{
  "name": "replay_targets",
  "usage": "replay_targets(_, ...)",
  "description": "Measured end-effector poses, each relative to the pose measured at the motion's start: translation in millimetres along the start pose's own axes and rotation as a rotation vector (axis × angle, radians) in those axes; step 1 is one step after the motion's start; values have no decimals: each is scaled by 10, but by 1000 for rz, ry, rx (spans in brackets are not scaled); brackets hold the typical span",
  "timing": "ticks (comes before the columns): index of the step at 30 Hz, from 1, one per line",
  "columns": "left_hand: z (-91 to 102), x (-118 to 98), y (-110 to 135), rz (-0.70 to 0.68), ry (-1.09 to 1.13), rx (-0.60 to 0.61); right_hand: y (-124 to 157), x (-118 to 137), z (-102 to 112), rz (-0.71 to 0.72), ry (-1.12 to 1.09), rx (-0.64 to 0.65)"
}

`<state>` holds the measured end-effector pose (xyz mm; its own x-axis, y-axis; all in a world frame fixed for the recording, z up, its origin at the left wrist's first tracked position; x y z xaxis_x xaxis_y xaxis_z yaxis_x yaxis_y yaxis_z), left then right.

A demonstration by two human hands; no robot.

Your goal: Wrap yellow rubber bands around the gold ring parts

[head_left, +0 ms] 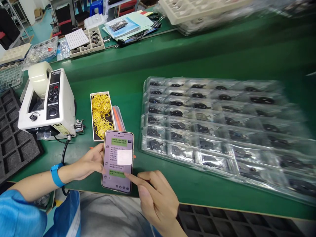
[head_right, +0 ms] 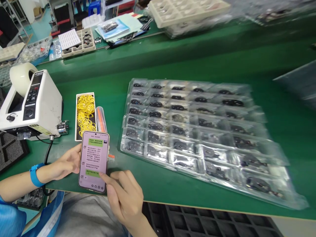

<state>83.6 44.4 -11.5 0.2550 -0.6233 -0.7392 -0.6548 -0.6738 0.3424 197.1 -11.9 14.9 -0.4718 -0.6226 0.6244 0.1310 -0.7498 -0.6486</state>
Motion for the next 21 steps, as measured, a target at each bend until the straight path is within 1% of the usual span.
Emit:
replay_targets(9,13,12,8,2,-1,-12,12,-24,1,-24,-33,4)
replay_targets(17,25,11,1,-2,-25,-61,60,20,39,60,-107,-41)
replay_targets(21,28,18,-16,-15,-24,-57,75,22,50,76,-129,-53)
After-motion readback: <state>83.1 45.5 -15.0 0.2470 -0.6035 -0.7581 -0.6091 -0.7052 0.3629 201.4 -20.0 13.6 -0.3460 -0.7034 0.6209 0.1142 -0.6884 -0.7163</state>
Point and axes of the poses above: each hand's wrist, its own y-axis away from the middle knuckle, its own z-axis out of the back of the hand, x = y × z, the point moved 9 cm from there along -y, towards the middle knuckle, and after that the axes turned 3 degrees about -x, right-handed, at the moved point
